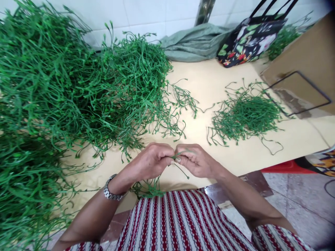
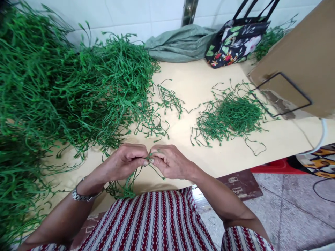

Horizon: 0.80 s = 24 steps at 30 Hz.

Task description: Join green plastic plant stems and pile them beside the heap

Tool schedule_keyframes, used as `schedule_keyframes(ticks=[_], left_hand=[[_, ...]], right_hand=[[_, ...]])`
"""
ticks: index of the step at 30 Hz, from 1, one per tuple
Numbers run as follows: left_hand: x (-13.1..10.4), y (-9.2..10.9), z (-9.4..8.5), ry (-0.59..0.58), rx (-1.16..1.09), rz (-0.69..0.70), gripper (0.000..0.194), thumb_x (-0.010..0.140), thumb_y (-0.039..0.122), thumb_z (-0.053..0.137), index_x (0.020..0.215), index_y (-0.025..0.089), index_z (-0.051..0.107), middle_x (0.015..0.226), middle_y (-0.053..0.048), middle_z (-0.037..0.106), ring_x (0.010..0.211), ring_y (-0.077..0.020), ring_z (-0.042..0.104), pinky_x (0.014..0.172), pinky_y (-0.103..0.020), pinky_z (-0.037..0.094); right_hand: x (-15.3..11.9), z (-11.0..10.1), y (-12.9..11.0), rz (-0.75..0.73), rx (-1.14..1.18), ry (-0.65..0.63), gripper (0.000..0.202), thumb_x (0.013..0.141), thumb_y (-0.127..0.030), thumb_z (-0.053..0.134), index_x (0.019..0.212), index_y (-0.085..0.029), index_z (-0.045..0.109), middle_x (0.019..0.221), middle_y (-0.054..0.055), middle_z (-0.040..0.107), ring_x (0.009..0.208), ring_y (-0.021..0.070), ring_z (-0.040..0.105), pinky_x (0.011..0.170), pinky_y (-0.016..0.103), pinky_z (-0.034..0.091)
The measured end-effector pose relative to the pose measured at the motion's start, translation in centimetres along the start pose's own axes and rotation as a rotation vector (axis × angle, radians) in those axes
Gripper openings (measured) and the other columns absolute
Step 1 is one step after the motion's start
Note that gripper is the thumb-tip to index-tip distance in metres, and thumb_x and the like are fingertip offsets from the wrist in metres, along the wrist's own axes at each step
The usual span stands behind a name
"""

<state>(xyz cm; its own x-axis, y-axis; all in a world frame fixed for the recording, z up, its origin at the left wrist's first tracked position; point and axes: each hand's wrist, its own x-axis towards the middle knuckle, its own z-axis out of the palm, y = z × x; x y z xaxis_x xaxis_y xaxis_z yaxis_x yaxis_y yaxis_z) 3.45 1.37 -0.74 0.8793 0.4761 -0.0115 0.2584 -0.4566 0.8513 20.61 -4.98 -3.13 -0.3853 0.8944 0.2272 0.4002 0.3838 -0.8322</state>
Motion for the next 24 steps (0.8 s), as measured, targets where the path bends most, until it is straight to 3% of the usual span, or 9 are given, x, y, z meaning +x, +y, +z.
schedule_keyframes(ticks=[5,8,14,19,22,24], left_hand=[[0.1,0.7,-0.6,-0.098,-0.18,0.076,0.026,0.08,0.01,0.046,0.055,0.016,0.043,0.057,0.003,0.039,0.055,-0.0094,0.039,0.055,-0.023,0.03],[0.0,0.7,-0.7,-0.122,-0.27,0.059,0.028,0.081,0.017,0.049,0.054,0.016,0.045,0.056,0.002,0.04,0.054,-0.0103,0.039,0.054,-0.024,0.031],[-0.2,0.0,-0.1,-0.062,-0.421,0.055,0.03,0.082,0.029,0.053,0.056,0.015,0.052,0.059,-0.002,0.051,0.057,-0.0128,0.046,0.057,-0.026,0.035],[-0.4,-0.5,0.2,-0.02,-0.506,0.028,0.029,0.082,0.034,0.054,0.06,0.014,0.055,0.063,-0.003,0.056,0.059,-0.013,0.05,0.058,-0.026,0.037],[-0.4,-0.5,0.1,0.016,-0.399,-0.002,0.022,0.082,0.028,0.054,0.065,0.014,0.055,0.064,-0.001,0.053,0.06,-0.0114,0.047,0.057,-0.024,0.036],[-0.3,-0.1,-0.1,0.025,-0.189,-0.003,0.02,0.083,0.022,0.05,0.064,0.014,0.051,0.06,0.002,0.047,0.057,-0.0097,0.042,0.055,-0.023,0.033]], right_hand=[[0.2,-0.4,0.3,0.154,0.513,-0.162,0.035,0.086,-0.042,0.047,0.063,-0.015,0.045,0.055,-0.006,0.034,0.049,0.0063,0.031,0.044,0.019,0.024],[0.3,-0.3,0.7,0.193,0.759,-0.219,0.035,0.082,-0.043,0.054,0.065,-0.013,0.049,0.056,-0.005,0.04,0.049,0.0051,0.033,0.044,0.018,0.026],[0.3,0.6,1.3,0.249,1.042,-0.192,0.029,0.075,-0.038,0.065,0.067,-0.011,0.056,0.057,-0.003,0.049,0.05,0.0053,0.042,0.048,0.018,0.034],[0.1,1.1,1.4,0.253,1.042,-0.135,0.033,0.074,-0.041,0.065,0.066,-0.012,0.055,0.056,-0.003,0.048,0.048,0.0051,0.039,0.045,0.018,0.031],[0.1,0.5,0.8,0.228,0.813,-0.08,0.032,0.08,-0.042,0.058,0.069,-0.013,0.052,0.058,-0.004,0.042,0.049,0.0048,0.033,0.044,0.018,0.026],[0.2,-0.1,0.4,0.21,0.576,-0.067,0.031,0.082,-0.042,0.055,0.069,-0.014,0.049,0.06,-0.005,0.038,0.052,0.0056,0.032,0.045,0.018,0.024]])
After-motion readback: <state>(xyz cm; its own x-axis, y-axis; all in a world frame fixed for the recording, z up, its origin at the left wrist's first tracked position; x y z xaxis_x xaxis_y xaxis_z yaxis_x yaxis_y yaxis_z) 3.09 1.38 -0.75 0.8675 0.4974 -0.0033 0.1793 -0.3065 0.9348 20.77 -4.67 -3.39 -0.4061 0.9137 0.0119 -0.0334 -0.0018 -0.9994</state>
